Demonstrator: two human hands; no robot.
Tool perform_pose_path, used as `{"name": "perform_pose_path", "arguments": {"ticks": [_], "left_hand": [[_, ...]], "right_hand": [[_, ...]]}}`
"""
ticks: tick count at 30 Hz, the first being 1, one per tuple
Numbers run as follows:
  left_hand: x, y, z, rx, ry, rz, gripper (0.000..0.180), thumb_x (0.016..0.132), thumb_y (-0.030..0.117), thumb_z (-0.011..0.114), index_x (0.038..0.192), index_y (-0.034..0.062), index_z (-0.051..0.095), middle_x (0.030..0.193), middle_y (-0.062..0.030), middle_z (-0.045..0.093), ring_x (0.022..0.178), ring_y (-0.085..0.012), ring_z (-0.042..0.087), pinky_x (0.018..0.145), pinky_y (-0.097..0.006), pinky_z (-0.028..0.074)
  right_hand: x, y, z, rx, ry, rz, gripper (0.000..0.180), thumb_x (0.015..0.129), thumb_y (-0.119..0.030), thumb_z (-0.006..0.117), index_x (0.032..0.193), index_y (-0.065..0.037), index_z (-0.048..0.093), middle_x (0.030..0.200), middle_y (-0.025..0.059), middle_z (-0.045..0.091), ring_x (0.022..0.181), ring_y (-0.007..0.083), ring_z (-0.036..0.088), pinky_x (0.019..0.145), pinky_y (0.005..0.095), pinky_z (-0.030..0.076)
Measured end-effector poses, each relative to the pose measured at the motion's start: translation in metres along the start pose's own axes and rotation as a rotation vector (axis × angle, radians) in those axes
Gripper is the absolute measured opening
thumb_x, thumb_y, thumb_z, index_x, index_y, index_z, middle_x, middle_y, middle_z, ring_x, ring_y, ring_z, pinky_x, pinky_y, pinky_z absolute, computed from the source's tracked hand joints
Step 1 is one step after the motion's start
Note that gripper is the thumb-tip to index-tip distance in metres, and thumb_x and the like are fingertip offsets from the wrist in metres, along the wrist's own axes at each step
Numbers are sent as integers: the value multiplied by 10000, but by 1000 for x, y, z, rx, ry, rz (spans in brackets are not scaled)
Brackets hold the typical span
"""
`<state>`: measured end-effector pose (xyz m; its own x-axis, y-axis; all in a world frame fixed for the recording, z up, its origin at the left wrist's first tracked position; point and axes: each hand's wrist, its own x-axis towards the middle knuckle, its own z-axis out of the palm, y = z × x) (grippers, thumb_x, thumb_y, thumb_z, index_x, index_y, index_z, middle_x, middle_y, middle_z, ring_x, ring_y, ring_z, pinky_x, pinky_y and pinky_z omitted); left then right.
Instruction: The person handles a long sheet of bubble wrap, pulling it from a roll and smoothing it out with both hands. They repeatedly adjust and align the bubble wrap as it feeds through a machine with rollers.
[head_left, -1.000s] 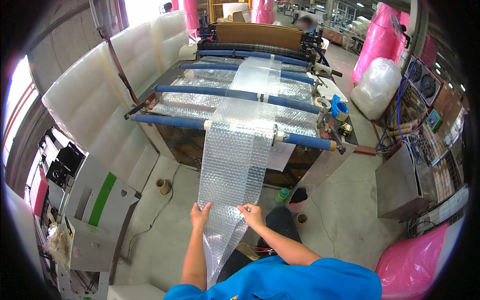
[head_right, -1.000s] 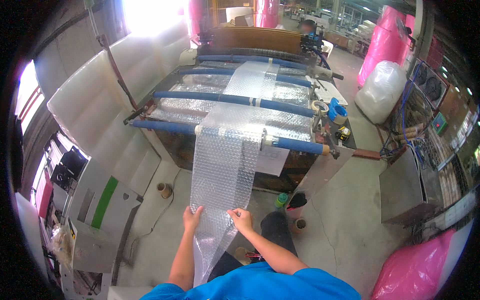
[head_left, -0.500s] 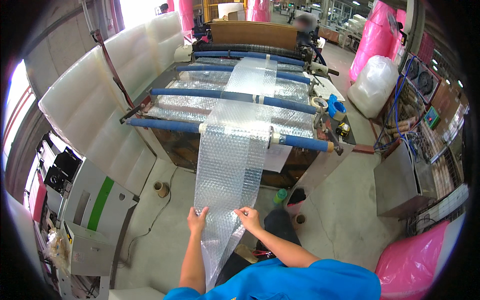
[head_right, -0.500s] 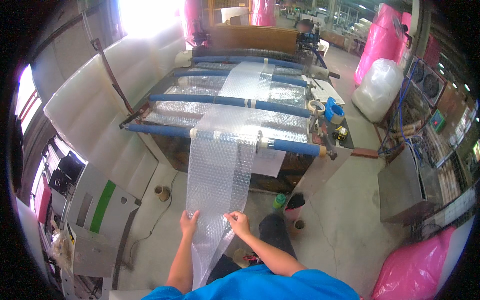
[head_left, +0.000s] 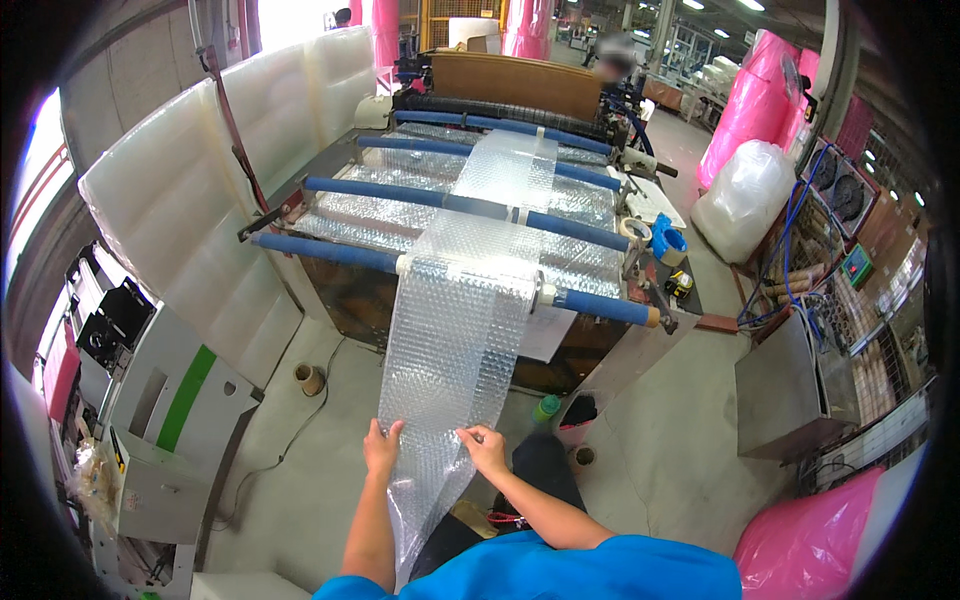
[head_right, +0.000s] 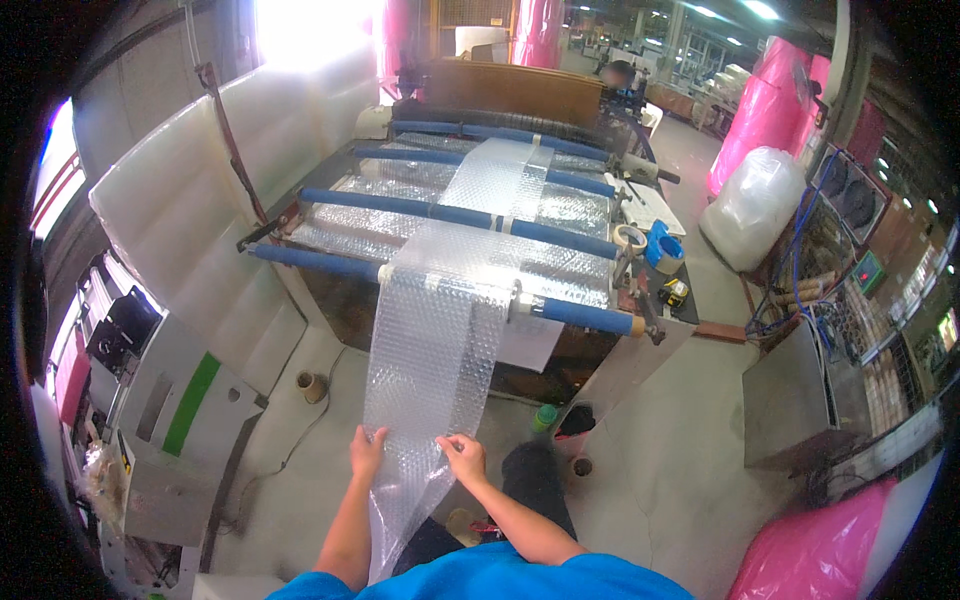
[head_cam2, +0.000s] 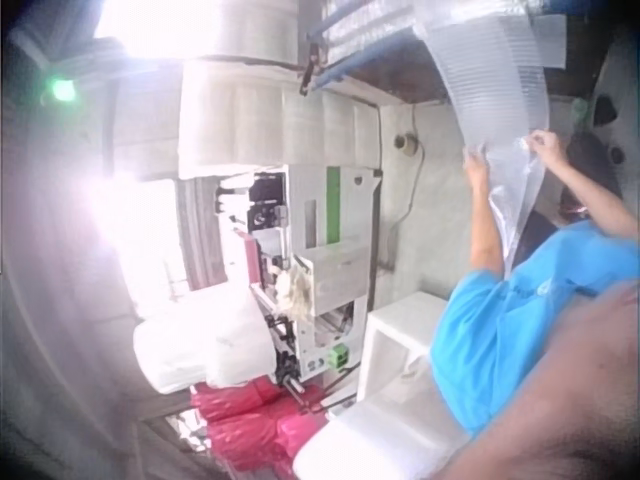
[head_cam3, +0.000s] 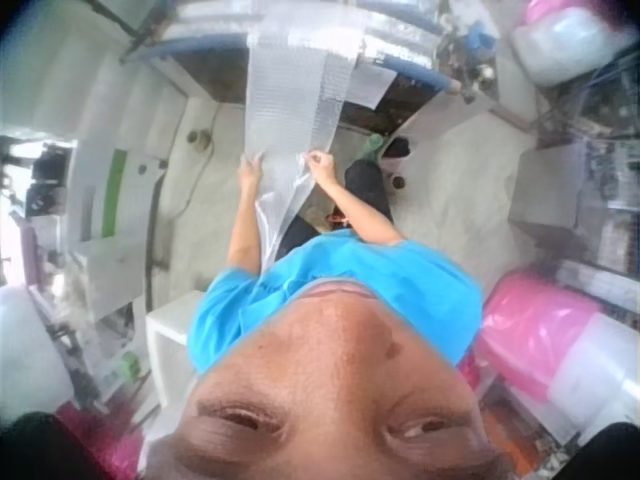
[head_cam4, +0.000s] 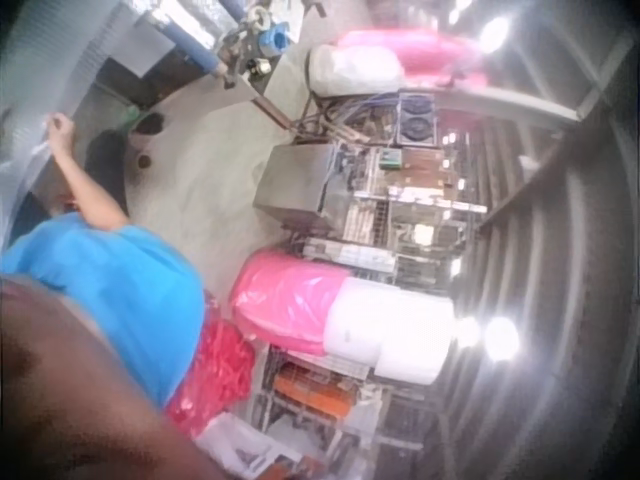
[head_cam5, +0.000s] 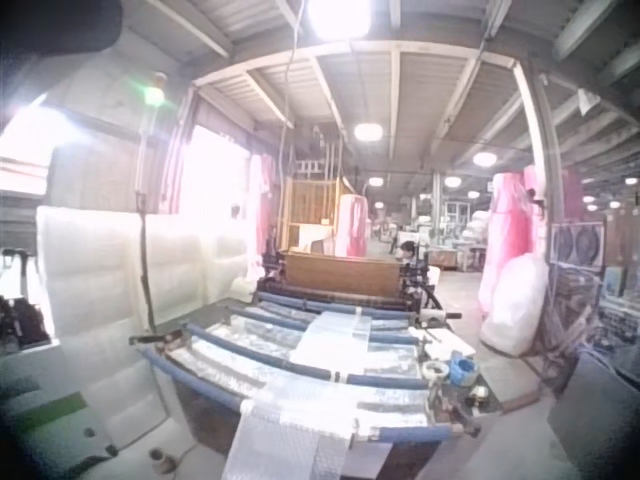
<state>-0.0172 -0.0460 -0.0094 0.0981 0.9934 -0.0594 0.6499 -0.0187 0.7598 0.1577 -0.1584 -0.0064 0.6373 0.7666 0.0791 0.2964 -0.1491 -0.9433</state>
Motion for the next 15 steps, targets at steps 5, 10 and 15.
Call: {"name": "perform_pose_path", "arguments": {"ticks": [5, 10, 15], "left_hand": [[37, 47, 4, -35, 4, 50, 499, 712, 482, 577, 927, 41, 487, 823, -209, 582, 816, -396, 540, 692, -441, 415], [76, 87, 14, -99, 22, 133, 504, 718, 487, 562, 974, 58, 494, 874, -201, 586, 863, -380, 536, 740, -429, 409], [104, 137, -3, -156, 12, 161, 539, 686, 482, 600, 1009, 67, 479, 902, -198, 581, 884, -355, 539, 751, -401, 413]], "right_hand": [[55, -28, -16, 24, 26, -48, 267, 705, -279, 669, 685, -16, 628, 549, 37, 558, 518, 95, 509, 505, 253, 395], [109, -46, -31, -20, 106, -146, 269, 707, -280, 668, 684, -14, 630, 538, 37, 553, 502, 83, 500, 468, 253, 391], [146, -78, -39, 74, 160, -131, 270, 719, -283, 660, 718, -14, 634, 589, 33, 568, 505, 78, 487, 457, 240, 394]]}}
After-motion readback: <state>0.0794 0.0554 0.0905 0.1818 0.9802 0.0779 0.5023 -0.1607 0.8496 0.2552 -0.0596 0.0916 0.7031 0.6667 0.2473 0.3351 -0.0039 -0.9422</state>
